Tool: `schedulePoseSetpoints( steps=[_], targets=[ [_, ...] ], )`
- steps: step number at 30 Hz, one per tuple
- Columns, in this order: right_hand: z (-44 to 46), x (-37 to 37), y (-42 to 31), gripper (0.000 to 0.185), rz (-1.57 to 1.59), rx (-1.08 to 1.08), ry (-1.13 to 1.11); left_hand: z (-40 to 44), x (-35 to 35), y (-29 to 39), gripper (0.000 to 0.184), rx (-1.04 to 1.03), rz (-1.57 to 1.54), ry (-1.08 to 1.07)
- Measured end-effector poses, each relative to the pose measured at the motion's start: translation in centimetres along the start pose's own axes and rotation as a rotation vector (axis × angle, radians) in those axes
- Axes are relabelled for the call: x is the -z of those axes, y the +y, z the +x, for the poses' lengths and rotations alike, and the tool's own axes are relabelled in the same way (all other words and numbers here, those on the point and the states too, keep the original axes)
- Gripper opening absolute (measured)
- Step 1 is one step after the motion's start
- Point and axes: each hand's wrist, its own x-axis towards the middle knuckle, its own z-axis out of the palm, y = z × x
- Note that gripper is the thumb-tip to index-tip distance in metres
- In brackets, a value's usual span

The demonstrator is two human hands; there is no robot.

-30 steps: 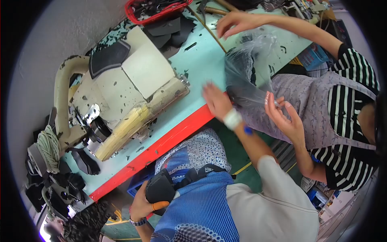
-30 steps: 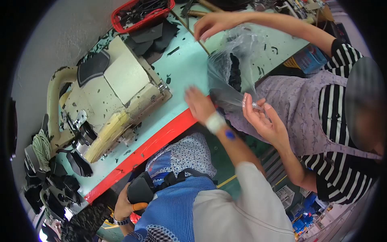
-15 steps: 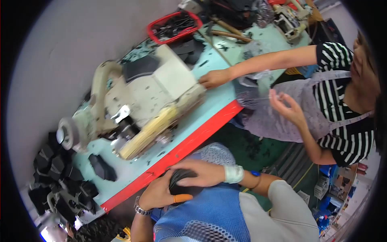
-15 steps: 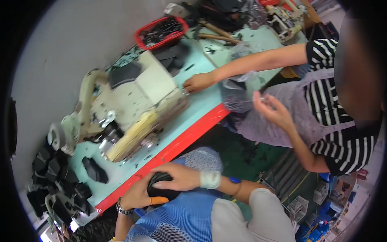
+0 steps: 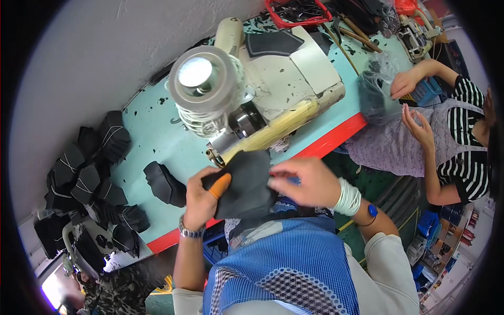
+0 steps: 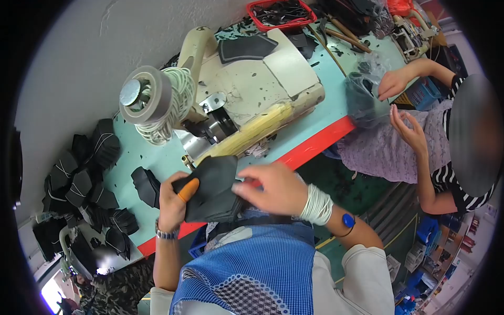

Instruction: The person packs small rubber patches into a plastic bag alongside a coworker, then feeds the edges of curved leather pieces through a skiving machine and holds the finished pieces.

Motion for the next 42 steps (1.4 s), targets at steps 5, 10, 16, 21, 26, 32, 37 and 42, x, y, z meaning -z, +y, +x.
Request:
schedulePoseSetpoints(
  steps=[5,10,16,21,26,32,37,42],
  targets=[
    [6.0,3.7,2.7,0.022,-0.295,0.179,0.264,4.7,2.2,1.4,0.021,0.006,0.183,-0.224],
    [8.9,5.9,3.6,0.021,-0.263,0.129,0.033,6.6,4.2,1.2,0.032,0.048,0.21,-0.15],
    [12.2,5.2,3.2,0.023,-0.399,0.294,0.037,6.9,4.6,-2.2,0.024,-0.125,0.506,-0.157],
    [12.6,8.4,2.1,0.015,-0.422,0.264,-0.062,5.4,4.7,-5.1,0.027,0.086,0.153,-0.182],
    [16.9,12.6,4.8,0.016,-0.736,0.724,0.625,3.4,5.8,-10.3,0.052,0.21,-0.492,-0.199],
    [20.7,14.5,7.7,0.039,-0.77,0.697,0.382,3.1,6.1,-10.0,0.046,0.206,-0.567,-0.239],
    [16.1,13.3,8.6,0.054,-0.72,0.447,0.32,2.7,6.7,-13.8,0.033,0.303,-0.764,0.066],
    [12.3,13.9,7.0,0.034,-0.677,0.504,0.462,5.4,6.1,-5.9,0.019,0.132,0.116,-0.194]
  ],
)
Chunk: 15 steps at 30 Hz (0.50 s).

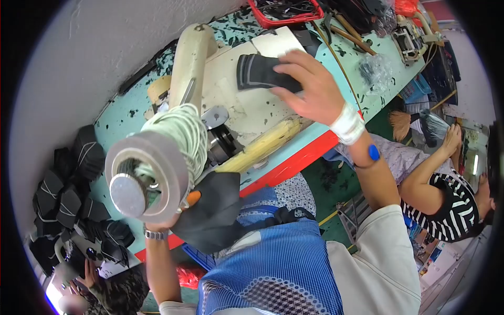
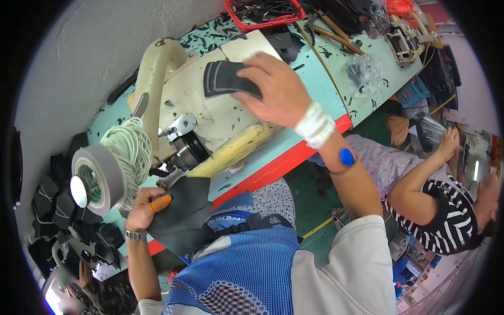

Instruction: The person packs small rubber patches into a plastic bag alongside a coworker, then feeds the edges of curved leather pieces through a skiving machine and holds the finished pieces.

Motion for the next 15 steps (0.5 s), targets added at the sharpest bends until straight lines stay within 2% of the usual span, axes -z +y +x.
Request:
schedulePoseSetpoints(
  steps=[3,6,8,11,12,14,15],
  targets=[
    [-2.7,1.6,-3.2,0.035,0.239,-0.244,-0.275,0.6,1.5,3.6,0.021,-0.033,0.107,0.202],
    [-3.7,0.2,-6.4,0.036,0.329,-0.205,-0.507,1.1,2.5,6.4,0.025,-0.012,0.201,0.292],
    [-2.7,-1.7,-8.1,0.037,0.392,-0.139,-0.437,1.6,2.0,7.8,0.027,0.096,0.272,0.206],
    [-0.2,-5.2,-9.3,0.039,0.268,0.036,-0.291,2.5,0.0,9.2,0.032,0.357,0.366,0.011],
    [-0.2,-5.2,-9.0,0.036,0.269,0.008,-0.393,3.0,-0.6,9.5,0.033,0.439,0.387,-0.038],
    [-0.6,-4.4,-7.9,0.031,0.293,-0.032,-0.602,2.2,-0.4,8.8,0.03,0.173,0.39,0.021],
    [-1.2,-3.4,-7.0,0.025,0.406,-0.027,-0.562,1.4,0.1,7.9,0.029,0.047,0.39,0.054]
  ],
)
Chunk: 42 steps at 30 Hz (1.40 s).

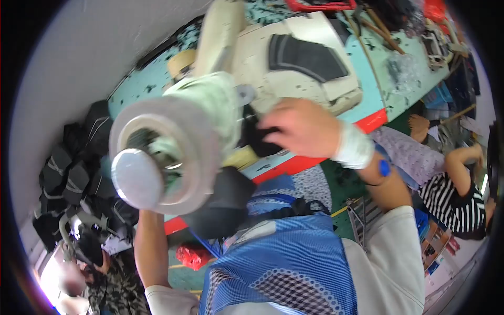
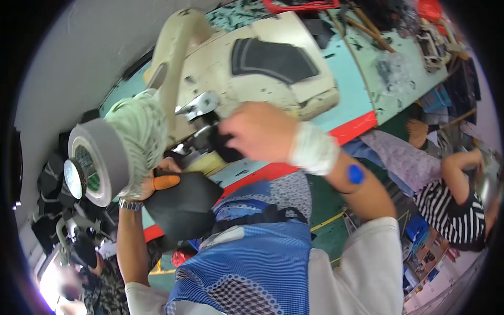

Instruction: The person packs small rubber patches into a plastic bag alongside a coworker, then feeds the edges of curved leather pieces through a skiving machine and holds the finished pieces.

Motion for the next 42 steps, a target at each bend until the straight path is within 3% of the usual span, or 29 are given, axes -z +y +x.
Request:
schedulePoseSetpoints(
  steps=[1,2,7,11,14,15,16,20,21,26,28,31,32,33,34,37,39,42],
  targets=[
    [-0.8,1.4,0.1,0.018,0.118,-0.037,-0.012,-0.7,0.1,-0.6,0.028,-0.119,-0.006,0.058],
    [-1.3,2.8,-0.1,0.014,0.184,-0.134,-0.067,-0.5,0.4,1.9,0.026,0.053,0.11,0.057],
    [-1.7,3.5,-0.3,0.008,0.302,-0.087,-0.192,3.2,-0.5,-5.0,0.023,-0.699,0.325,-0.088],
    [1.4,0.0,-0.7,0.01,0.003,0.194,0.066,1.3,-0.8,-2.5,0.023,-0.207,0.207,-0.095],
    [0.8,1.1,-0.5,0.015,0.119,-0.032,-0.146,0.7,-0.9,0.0,0.026,0.14,0.117,-0.098],
    [0.0,1.6,-0.4,0.019,0.256,-0.036,-0.028,0.9,-0.9,-0.7,0.023,0.018,0.118,-0.102],
    [-0.6,3.3,-1.3,0.018,0.299,-0.228,-0.064,1.1,-0.8,-2.4,0.021,-0.101,0.116,-0.1],
    [-2.4,5.4,-0.5,0.016,0.263,-0.217,-0.254,1.9,-0.3,-8.0,0.016,-0.505,0.143,-0.07],
    [-2.5,5.6,-0.6,0.015,0.278,-0.242,-0.318,1.7,-0.1,-7.5,0.017,-0.484,0.153,-0.07],
    [0.5,0.5,-0.9,0.016,0.11,0.183,-0.054,-0.9,1.0,-4.5,0.019,-0.257,0.129,-0.061],
    [1.2,-0.2,-1.4,0.022,-0.021,0.113,-0.04,-0.5,0.9,-4.2,0.02,-0.21,0.108,-0.07],
    [0.0,0.8,-1.0,0.029,0.245,-0.084,-0.136,-0.4,0.6,-3.6,0.022,-0.171,0.104,-0.086],
    [-1.1,1.6,-0.7,0.034,0.223,-0.058,-0.037,-0.7,0.6,-3.4,0.022,-0.166,0.103,-0.089],
    [-1.7,3.0,-0.6,0.029,0.151,-0.164,-0.166,-1.2,0.5,-3.6,0.023,-0.162,0.093,-0.084],
    [-2.5,3.0,0.8,0.022,0.192,-0.055,-0.092,-1.5,0.5,-3.8,0.023,-0.161,0.088,-0.077],
    [-2.0,4.5,-0.2,0.015,0.251,-0.148,-0.242,0.4,0.0,-7.9,0.016,-0.446,0.112,-0.03],
    [-0.8,2.4,-0.2,0.014,0.203,0.068,-0.073,2.7,-1.9,-8.5,0.019,-0.814,0.492,-0.059],
    [1.1,0.5,-1.2,0.013,0.081,0.108,-0.029,2.1,-3.6,-9.0,0.022,-0.596,0.307,-0.025]
  ],
)
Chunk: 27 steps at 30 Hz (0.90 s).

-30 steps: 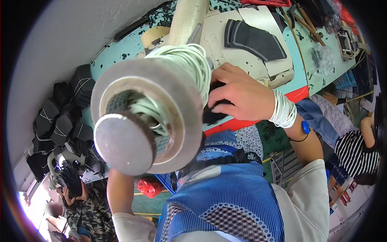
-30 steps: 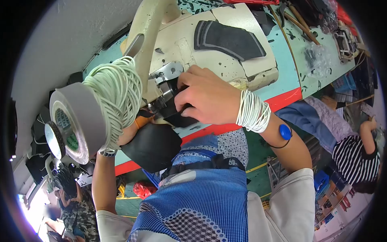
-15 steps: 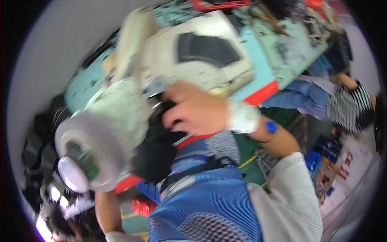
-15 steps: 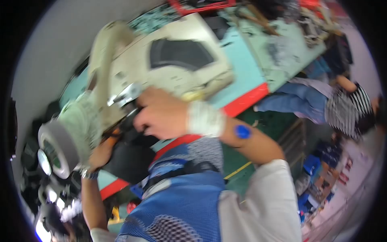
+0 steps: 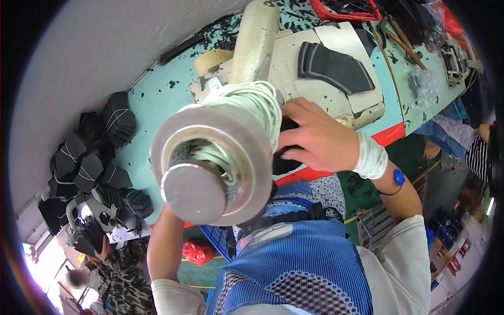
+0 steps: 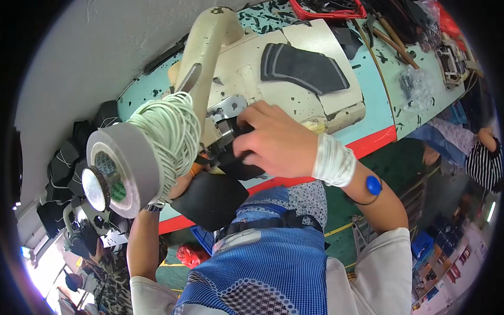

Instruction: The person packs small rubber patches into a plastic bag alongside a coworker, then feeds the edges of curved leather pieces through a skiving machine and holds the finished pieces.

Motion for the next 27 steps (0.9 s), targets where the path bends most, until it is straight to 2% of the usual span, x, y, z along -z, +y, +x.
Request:
schedulePoseSetpoints(
  steps=[1,2,3,4,5,6,7,8,9,11,13,14,16,17,20,21,24,25,26,27],
  targets=[
    [0.4,0.1,-0.2,0.013,-0.026,-0.058,-0.06,0.1,0.7,-0.1,0.018,-0.191,0.029,0.065],
    [0.5,0.3,-0.3,0.014,-0.056,-0.112,-0.121,-0.1,1.2,0.3,0.016,0.047,-0.254,0.069],
    [-0.4,0.4,0.2,0.015,0.095,-0.132,-0.055,1.0,3.5,3.5,0.013,0.291,-0.534,0.077],
    [-1.2,1.2,0.3,0.015,0.105,-0.168,-0.071,1.5,4.6,5.3,0.011,0.541,-0.816,0.088],
    [-1.9,2.4,0.3,0.016,0.115,-0.2,-0.091,1.6,4.3,5.0,0.006,0.433,-0.778,0.148],
    [-2.3,3.5,0.2,0.016,0.125,-0.232,-0.112,3.1,6.9,8.5,0.007,0.427,-0.677,0.335],
    [-2.6,4.4,0.1,0.016,0.181,-0.321,-0.231,2.9,6.7,7.9,0.009,0.285,-0.385,0.35],
    [-2.5,4.3,0.1,0.015,0.182,-0.278,-0.218,2.7,6.6,7.3,0.011,0.164,-0.08,0.405],
    [-2.5,4.1,0.0,0.015,0.183,-0.237,-0.202,2.7,6.2,6.5,0.013,0.118,0.007,0.385],
    [-1.9,3.0,-0.2,0.016,0.21,-0.136,-0.125,2.1,4.8,5.1,0.015,0.122,-0.044,0.27],
    [-0.1,0.4,0.2,0.017,0.045,0.005,0.032,1.7,3.5,3.8,0.018,0.154,-0.114,0.183],
    [0.3,0.3,0.1,0.017,0.044,-0.004,0.022,1.3,3.0,3.6,0.019,0.176,-0.162,0.154],
    [0.4,1.0,0.2,0.019,0.125,-0.103,-0.086,1.2,2.1,3.4,0.022,0.241,-0.335,0.129],
    [-0.4,2.4,0.2,0.018,0.164,-0.087,-0.039,0.8,2.3,3.7,0.024,0.302,-0.498,0.134],
    [-2.1,6.4,-1.6,0.017,-0.225,-0.137,0.394,-1.3,1.3,5.3,0.028,0.462,-1.085,0.222],
    [-1.9,6.0,-1.1,0.015,-0.414,-0.146,0.624,-2.0,0.3,6.0,0.029,0.49,-1.271,0.283],
    [-2.3,3.4,4.1,0.014,-0.672,0.094,0.463,-3.0,-3.5,9.1,0.04,0.605,-1.536,0.53],
    [-1.8,2.5,2.9,0.01,-0.627,0.106,0.539,-2.9,-3.3,10.7,0.042,0.617,-1.62,0.419],
    [-1.3,1.5,1.9,0.011,-0.512,0.121,0.489,-3.3,-4.1,11.6,0.041,0.437,-1.905,0.395],
    [-0.7,0.5,1.3,0.013,-0.396,0.126,0.444,-3.1,-4.0,12.4,0.04,0.431,-1.882,0.36]
  ],
)
